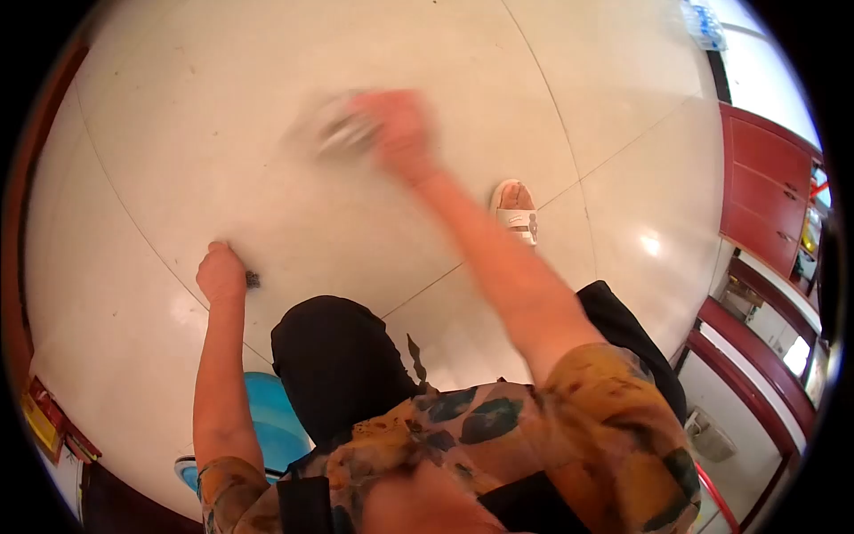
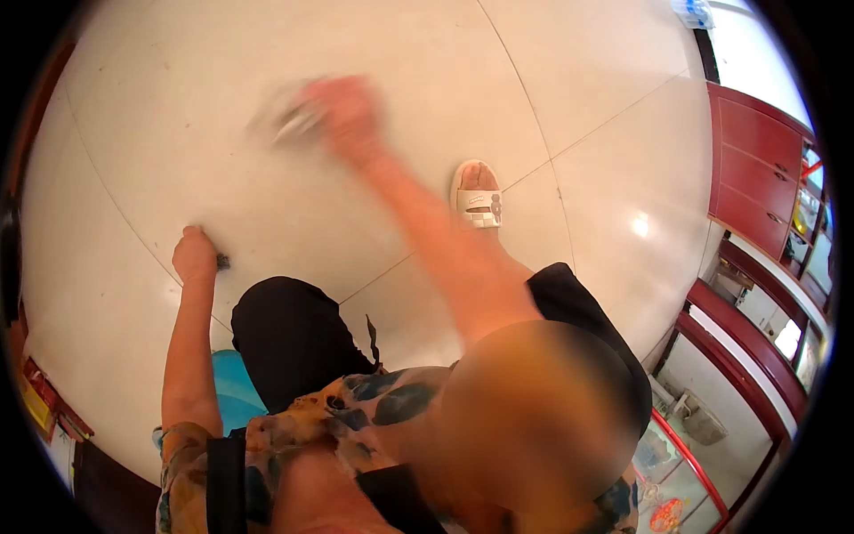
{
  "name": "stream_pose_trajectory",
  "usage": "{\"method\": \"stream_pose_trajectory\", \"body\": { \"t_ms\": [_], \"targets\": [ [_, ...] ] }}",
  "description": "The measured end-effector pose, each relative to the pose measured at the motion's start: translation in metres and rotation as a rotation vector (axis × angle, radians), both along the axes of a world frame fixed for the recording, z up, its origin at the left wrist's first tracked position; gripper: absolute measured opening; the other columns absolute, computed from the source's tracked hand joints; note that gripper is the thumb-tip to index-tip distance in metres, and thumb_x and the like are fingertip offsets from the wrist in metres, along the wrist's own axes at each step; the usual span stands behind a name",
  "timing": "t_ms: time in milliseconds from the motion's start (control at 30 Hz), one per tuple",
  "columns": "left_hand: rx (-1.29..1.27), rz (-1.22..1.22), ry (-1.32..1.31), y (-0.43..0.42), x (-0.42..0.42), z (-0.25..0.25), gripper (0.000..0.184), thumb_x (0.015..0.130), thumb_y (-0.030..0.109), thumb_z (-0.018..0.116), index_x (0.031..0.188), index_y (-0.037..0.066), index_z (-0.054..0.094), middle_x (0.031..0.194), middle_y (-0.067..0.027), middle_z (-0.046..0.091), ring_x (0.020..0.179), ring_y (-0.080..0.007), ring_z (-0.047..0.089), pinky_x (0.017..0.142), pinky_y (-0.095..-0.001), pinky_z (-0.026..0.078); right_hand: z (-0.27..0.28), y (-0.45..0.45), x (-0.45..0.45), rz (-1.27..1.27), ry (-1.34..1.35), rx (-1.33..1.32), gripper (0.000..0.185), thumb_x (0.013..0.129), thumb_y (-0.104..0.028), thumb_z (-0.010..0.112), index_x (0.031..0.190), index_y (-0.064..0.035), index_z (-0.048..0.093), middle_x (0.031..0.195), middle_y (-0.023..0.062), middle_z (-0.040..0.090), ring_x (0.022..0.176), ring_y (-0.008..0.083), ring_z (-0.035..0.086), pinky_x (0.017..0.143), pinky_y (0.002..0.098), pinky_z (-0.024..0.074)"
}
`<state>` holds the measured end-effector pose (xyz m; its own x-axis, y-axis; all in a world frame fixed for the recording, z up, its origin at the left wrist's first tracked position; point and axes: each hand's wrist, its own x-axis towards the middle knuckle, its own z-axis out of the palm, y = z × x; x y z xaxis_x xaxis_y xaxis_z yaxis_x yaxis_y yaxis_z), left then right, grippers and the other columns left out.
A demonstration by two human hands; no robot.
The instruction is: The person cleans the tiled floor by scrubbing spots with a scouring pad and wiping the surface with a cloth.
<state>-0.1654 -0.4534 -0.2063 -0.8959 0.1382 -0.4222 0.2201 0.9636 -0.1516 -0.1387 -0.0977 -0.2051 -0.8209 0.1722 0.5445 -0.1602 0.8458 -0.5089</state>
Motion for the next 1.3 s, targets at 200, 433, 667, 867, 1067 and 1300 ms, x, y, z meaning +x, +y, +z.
{"method": "stream_pose_trajectory", "body": {
  "t_ms": [200,433,667,867,1067,1300],
  "targets": [
    [0.000,-0.030,0.007,0.001,0.001,0.002,0.029,0.096,0.026,0.040,0.082,0.003,0.053,0.075,-0.0159,0.066,0.071,-0.0315,0.066,0.062,-0.0408,0.053,0.029,0.248,0.115,-0.898,-0.908,0.062,0.047,0.074,-0.011,0.061,0.119,-0.0006,0.052,0.105,0.0212,0.059,0.106,0.0341,0.052,0.090,0.0429,0.0421],
    [0.030,0.031,-0.055,-0.001,-0.005,-0.002,0.031,0.094,0.024,0.038,0.088,0.000,0.056,0.082,-0.0197,0.067,0.078,-0.0345,0.066,0.069,-0.0445,0.051,-0.018,-0.057,0.065,0.067,-0.611,0.274,0.050,0.068,-0.002,0.058,0.117,-0.0004,0.049,0.110,0.0177,0.052,0.107,0.0328,0.049,0.097,0.0428,0.0381],
    [0.039,0.130,-0.093,0.009,-0.005,0.006,0.032,0.093,0.022,0.036,0.094,-0.002,0.058,0.090,-0.0229,0.066,0.087,-0.0365,0.065,0.075,-0.0450,0.050,0.077,-0.013,-0.019,0.649,-0.765,0.030,0.051,0.067,-0.018,0.065,0.117,-0.0123,0.057,0.109,0.0144,0.057,0.109,0.0308,0.051,0.092,0.0391,0.0441],
    [0.044,0.038,-0.195,-0.002,-0.013,-0.011,0.032,0.092,0.025,0.039,0.092,0.000,0.059,0.094,-0.0235,0.065,0.090,-0.0370,0.064,0.077,-0.0458,0.050,0.205,0.242,0.082,-0.085,-0.776,0.037,0.049,0.070,-0.019,0.068,0.116,-0.0062,0.058,0.111,0.0154,0.058,0.108,0.0304,0.054,0.091,0.0359,0.0424],
    [0.031,-0.122,-0.296,0.045,-0.026,0.036,0.034,0.093,0.028,0.041,0.090,0.000,0.060,0.093,-0.0251,0.063,0.089,-0.0411,0.061,0.078,-0.0486,0.048,0.045,0.358,0.332,-0.913,-0.760,-0.204,0.049,0.070,-0.017,0.068,0.113,0.0026,0.057,0.105,0.0261,0.060,0.099,0.0364,0.058,0.083,0.0440,0.0461],
    [0.234,0.232,-0.285,0.090,0.014,0.040,0.032,0.091,0.029,0.043,0.089,0.001,0.058,0.092,-0.0249,0.062,0.089,-0.0433,0.058,0.077,-0.0490,0.046,-0.021,0.277,0.113,-0.900,-0.812,0.281,0.051,0.078,-0.021,0.058,0.120,0.0049,0.046,0.110,0.0215,0.051,0.106,0.0333,0.046,0.095,0.0430,0.0348]
  ]
}}
